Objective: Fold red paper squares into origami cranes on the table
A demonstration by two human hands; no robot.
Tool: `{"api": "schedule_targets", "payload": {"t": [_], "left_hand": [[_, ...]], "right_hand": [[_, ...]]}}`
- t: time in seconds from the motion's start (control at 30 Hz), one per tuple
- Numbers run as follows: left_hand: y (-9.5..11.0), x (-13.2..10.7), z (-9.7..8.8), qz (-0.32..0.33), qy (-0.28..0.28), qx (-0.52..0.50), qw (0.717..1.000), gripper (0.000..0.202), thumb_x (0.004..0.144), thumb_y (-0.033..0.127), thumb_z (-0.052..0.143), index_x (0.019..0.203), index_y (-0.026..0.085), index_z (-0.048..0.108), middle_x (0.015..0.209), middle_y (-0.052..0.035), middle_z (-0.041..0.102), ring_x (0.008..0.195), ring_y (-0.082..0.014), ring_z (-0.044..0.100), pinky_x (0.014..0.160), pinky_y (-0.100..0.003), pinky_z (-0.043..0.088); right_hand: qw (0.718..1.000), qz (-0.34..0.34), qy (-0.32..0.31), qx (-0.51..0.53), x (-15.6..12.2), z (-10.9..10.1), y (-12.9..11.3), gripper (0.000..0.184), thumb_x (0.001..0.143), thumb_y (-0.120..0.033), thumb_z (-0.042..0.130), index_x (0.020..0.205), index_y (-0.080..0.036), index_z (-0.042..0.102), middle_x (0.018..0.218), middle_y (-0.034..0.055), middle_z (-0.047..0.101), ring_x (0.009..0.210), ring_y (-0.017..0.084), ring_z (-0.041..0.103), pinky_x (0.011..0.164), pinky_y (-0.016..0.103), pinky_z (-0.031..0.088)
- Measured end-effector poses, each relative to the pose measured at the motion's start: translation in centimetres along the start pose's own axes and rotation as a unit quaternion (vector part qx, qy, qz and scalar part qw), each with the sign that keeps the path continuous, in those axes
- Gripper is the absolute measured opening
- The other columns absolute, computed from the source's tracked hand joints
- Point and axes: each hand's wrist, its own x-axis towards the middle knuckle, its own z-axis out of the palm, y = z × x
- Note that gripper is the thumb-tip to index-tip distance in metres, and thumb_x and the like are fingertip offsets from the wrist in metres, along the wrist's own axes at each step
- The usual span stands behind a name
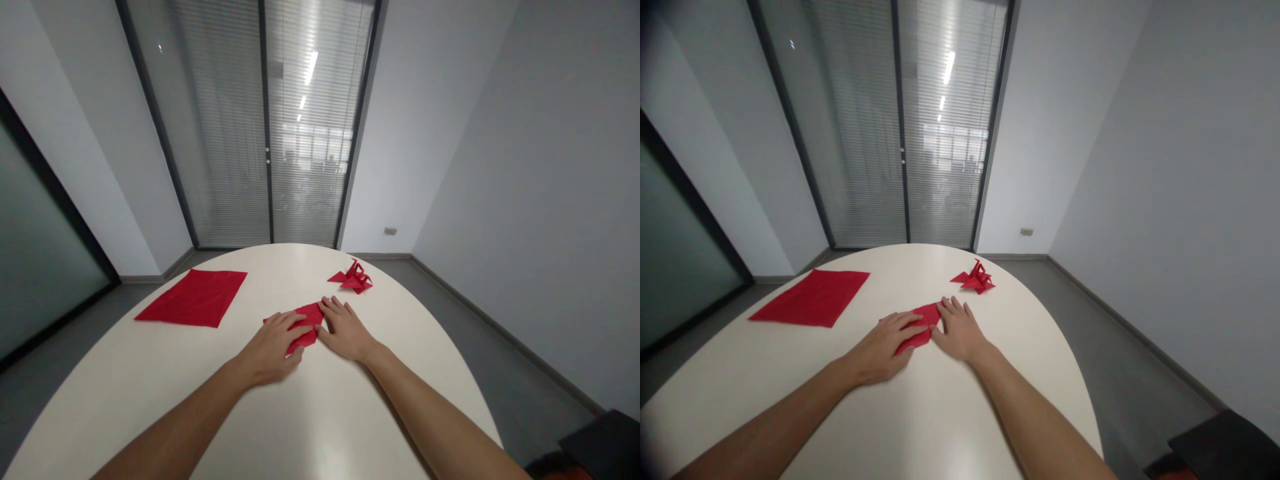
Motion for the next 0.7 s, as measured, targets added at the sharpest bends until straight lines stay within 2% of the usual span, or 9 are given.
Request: {"api": "schedule_targets", "payload": {"t": [0.1, 0.17, 0.3, 0.47, 0.57, 0.63, 0.7], "left_hand": [[-0.1, 0.0, 0.1, -0.003, 0.004, 0.001, 1.0, 0.046, 0.088, 0.02, 0.056, 0.133, 0.028, 0.059, 0.141, -0.0093, 0.056, 0.128, -0.0298, 0.051, 0.109, -0.054, 0.039], [-0.1, 0.0, 0.3, -0.009, 0.011, 0.006, 1.0, 0.044, 0.088, 0.021, 0.056, 0.132, 0.026, 0.06, 0.14, -0.0097, 0.057, 0.127, -0.0297, 0.052, 0.108, -0.053, 0.04], [-0.2, 0.0, 0.5, -0.023, 0.031, 0.015, 0.999, 0.041, 0.091, 0.024, 0.053, 0.132, 0.023, 0.059, 0.138, -0.0114, 0.059, 0.126, -0.0304, 0.052, 0.106, -0.052, 0.042], [-0.3, -0.1, 0.6, -0.022, 0.047, 0.012, 0.999, 0.044, 0.09, 0.035, 0.059, 0.132, 0.021, 0.059, 0.139, -0.0132, 0.06, 0.124, -0.0332, 0.053, 0.106, -0.055, 0.04], [-0.4, -0.2, 0.7, -0.023, 0.046, 0.012, 0.999, 0.045, 0.089, 0.037, 0.06, 0.132, 0.021, 0.059, 0.139, -0.0132, 0.06, 0.124, -0.0338, 0.052, 0.107, -0.055, 0.039], [-0.5, -0.2, 0.8, -0.025, 0.04, 0.013, 0.999, 0.042, 0.09, 0.032, 0.059, 0.131, 0.021, 0.06, 0.139, -0.0123, 0.06, 0.125, -0.0327, 0.052, 0.108, -0.055, 0.039], [-0.5, -0.1, 0.8, -0.027, 0.041, 0.009, 0.999, 0.041, 0.089, 0.026, 0.058, 0.13, 0.021, 0.06, 0.139, -0.0117, 0.06, 0.125, -0.0316, 0.052, 0.108, -0.054, 0.039]], "right_hand": [[1.0, -0.016, 0.001, -0.004, -0.2, -0.2, -0.3, 0.076, 0.09, -0.05, 0.055, 0.152, -0.01, 0.038, 0.16, 0.0196, 0.029, 0.15, 0.037, 0.021, 0.119, 0.06, 0.016], [0.999, -0.036, 0.009, -0.001, -0.3, -0.2, -0.4, 0.076, 0.088, -0.049, 0.059, 0.151, -0.011, 0.04, 0.159, 0.019, 0.03, 0.149, 0.037, 0.023, 0.119, 0.06, 0.017], [0.996, -0.078, 0.025, 0.02, -0.2, -0.1, -0.4, 0.063, 0.087, -0.037, 0.062, 0.145, -0.015, 0.05, 0.154, 0.0159, 0.043, 0.144, 0.034, 0.035, 0.119, 0.058, 0.023], [0.994, -0.077, 0.071, 0.024, 0.2, 0.0, 0.2, 0.048, 0.089, -0.023, 0.056, 0.136, -0.015, 0.059, 0.144, 0.0162, 0.054, 0.138, 0.032, 0.044, 0.115, 0.056, 0.031], [0.983, -0.139, 0.108, 0.053, 0.3, -0.4, 0.1, 0.042, 0.083, -0.012, 0.056, 0.123, -0.019, 0.067, 0.132, 0.0124, 0.064, 0.127, 0.027, 0.054, 0.11, 0.048, 0.039], [0.974, -0.186, 0.097, 0.087, 0.1, -0.8, -0.1, 0.043, 0.078, -0.008, 0.057, 0.117, -0.021, 0.069, 0.121, 0.0089, 0.069, 0.116, 0.024, 0.06, 0.105, 0.043, 0.044], [0.969, -0.211, 0.066, 0.111, -0.2, -1.0, -0.4, 0.048, 0.073, -0.008, 0.06, 0.119, -0.021, 0.066, 0.116, 0.0077, 0.07, 0.107, 0.023, 0.063, 0.1, 0.041, 0.047]]}}
